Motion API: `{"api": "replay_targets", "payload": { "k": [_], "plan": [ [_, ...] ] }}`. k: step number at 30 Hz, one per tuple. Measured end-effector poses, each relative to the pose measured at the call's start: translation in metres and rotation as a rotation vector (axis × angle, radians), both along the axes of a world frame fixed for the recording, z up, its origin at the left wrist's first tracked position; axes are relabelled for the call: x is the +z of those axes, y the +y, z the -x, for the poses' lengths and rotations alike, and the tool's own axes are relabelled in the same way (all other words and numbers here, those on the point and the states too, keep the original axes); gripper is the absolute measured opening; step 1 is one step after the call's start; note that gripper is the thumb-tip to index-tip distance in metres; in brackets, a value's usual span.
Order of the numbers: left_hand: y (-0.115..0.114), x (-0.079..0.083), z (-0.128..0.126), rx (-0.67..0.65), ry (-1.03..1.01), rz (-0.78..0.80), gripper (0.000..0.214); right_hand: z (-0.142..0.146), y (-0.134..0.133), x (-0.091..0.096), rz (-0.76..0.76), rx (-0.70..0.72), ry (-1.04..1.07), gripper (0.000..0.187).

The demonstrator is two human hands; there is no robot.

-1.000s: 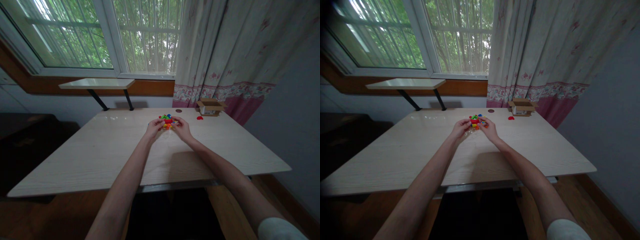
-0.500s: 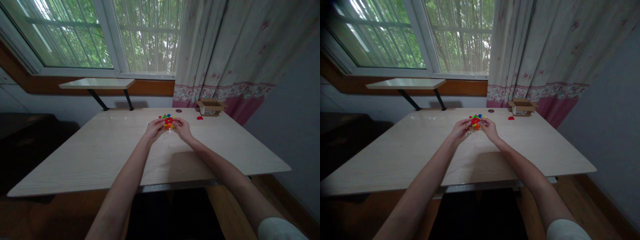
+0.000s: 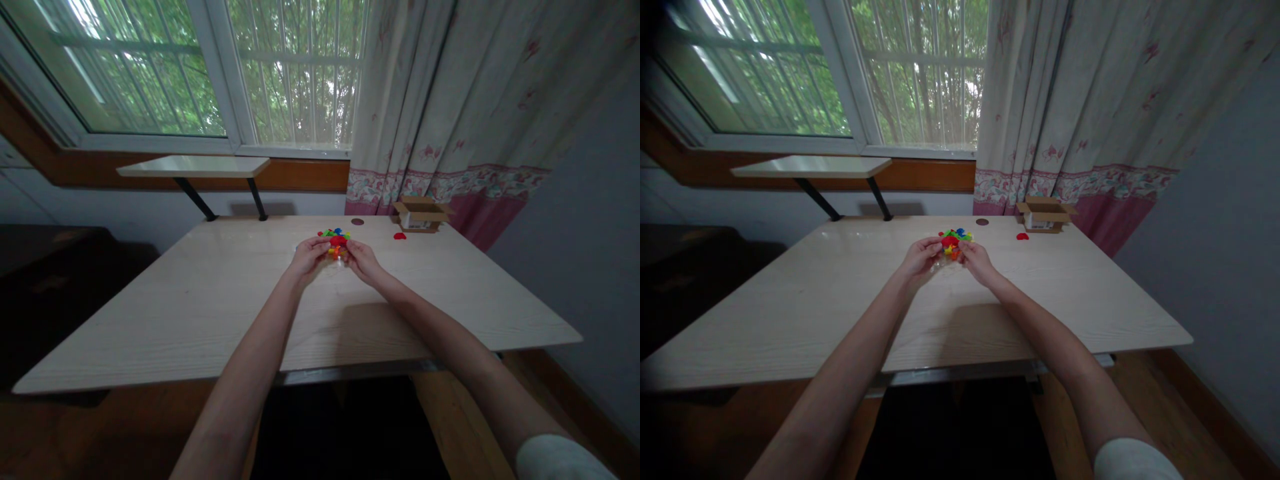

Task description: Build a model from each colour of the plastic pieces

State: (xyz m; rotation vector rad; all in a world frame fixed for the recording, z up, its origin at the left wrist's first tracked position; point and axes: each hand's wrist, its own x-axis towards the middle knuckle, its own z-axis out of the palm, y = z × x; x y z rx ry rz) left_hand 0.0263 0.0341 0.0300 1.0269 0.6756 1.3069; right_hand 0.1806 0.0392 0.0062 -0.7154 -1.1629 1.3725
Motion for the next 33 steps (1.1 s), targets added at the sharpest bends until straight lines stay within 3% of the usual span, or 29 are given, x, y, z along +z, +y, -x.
{"api": "replay_targets", "payload": {
  "k": [4, 12, 23, 33],
  "plan": [
    [-0.0011, 0.0012, -0.0004, -0.008, -0.01, 0.002, 0.034, -0.0011, -0.0022, 0.0014, 0.058, 0.104, 0.06, 0.042],
    [-0.001, 0.0018, -0.0013, -0.013, -0.022, 0.004, 0.035, -0.0028, -0.005, 0.0038, 0.09, 0.136, 0.088, 0.039],
    [-0.0038, 0.0027, -0.0024, 0.019, 0.038, -0.009, 0.039, -0.0033, -0.002, 0.0054, 0.073, 0.002, 0.106, 0.04],
    [0.001, -0.0051, -0.0024, 0.072, 0.166, -0.037, 0.036, -0.0039, 0.0043, -0.0019, 0.014, -0.136, -0.053, 0.041]
  ]
}}
